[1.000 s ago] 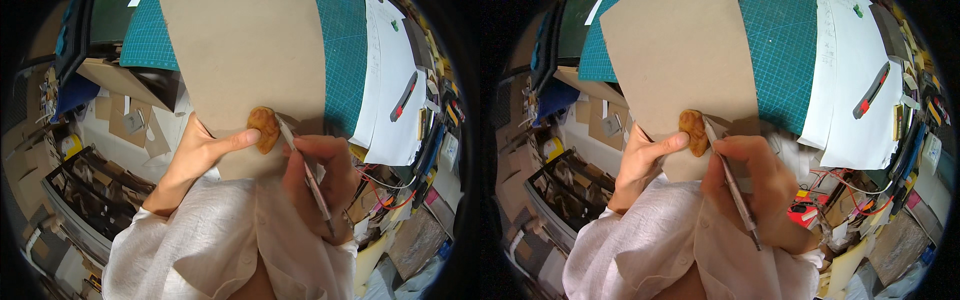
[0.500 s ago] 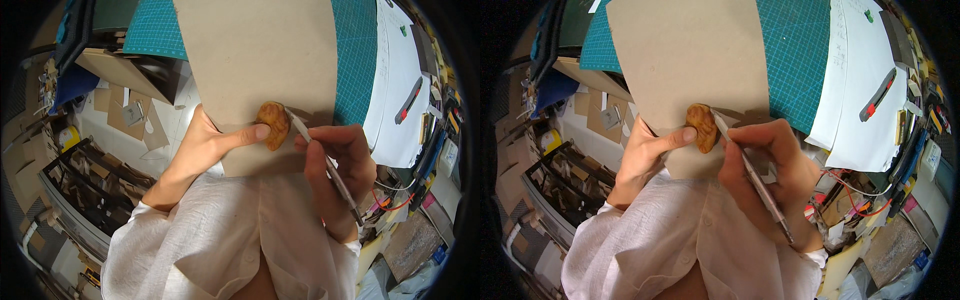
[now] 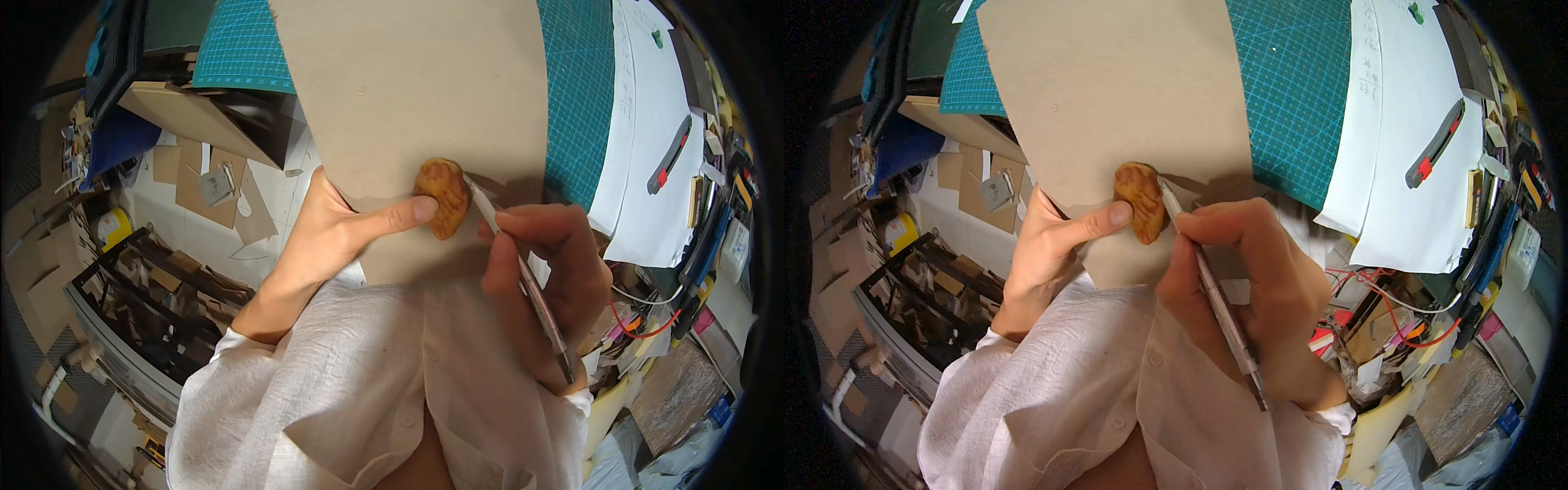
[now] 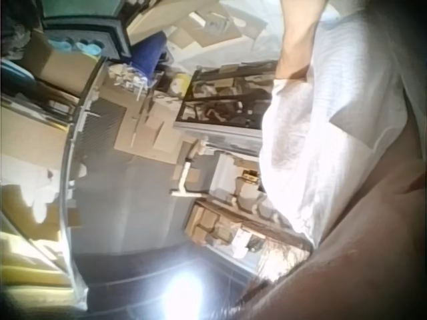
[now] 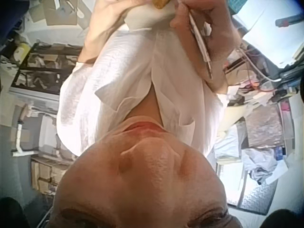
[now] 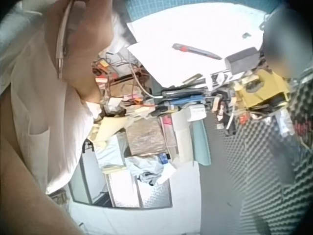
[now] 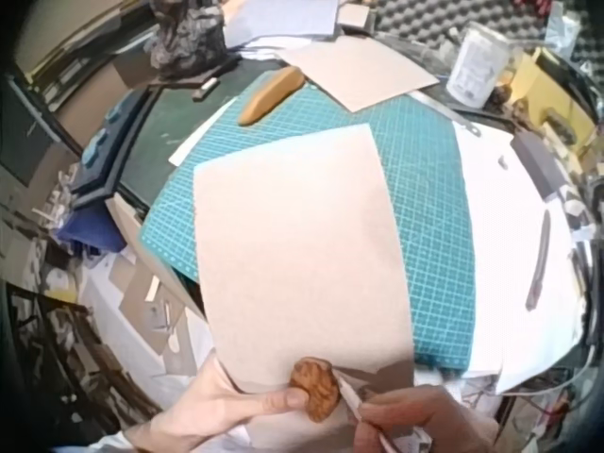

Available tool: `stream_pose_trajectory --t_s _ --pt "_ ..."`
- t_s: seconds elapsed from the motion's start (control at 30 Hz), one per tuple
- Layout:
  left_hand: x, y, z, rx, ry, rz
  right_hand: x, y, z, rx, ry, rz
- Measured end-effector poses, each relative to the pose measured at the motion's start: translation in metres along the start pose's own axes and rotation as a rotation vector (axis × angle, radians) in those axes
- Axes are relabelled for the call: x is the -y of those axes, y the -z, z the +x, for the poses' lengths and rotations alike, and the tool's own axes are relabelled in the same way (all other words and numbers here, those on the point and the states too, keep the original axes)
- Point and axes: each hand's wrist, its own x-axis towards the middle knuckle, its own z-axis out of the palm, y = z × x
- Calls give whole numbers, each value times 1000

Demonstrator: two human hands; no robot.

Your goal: The person holds a small orange clay piece against a gray board and uses a craft knife to carve and shape it. They repeatedly rotate the clay, refine the edges, and remove small shavings while working over a green cutting mat in a cluttered workshop.

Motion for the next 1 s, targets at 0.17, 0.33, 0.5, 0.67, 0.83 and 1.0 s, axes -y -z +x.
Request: stream_pose_trajectory --t_s 0.17,0.33,0.5,0.67,0.83,1.0 --pt "-1 0 -1 -1 3 3 -5 -1 0 -16 58 9" --pt "-1 -1 -2 -6 2 -9 -8 0 -2 -2 93 0" --pt "-1 -2 -2 -16 -7 -24 -5 1 -2 35 103 -14" --pt "-2 -4 -2 -26 1 -28 -4 4 -3 47 89 -32" --pt "-3 -6 -2 -37 -2 -30 -2 0 -1 16 127 -42" --pt "-3 -5 -3 -39 15 -16 -2 0 -4 5 177 -117"
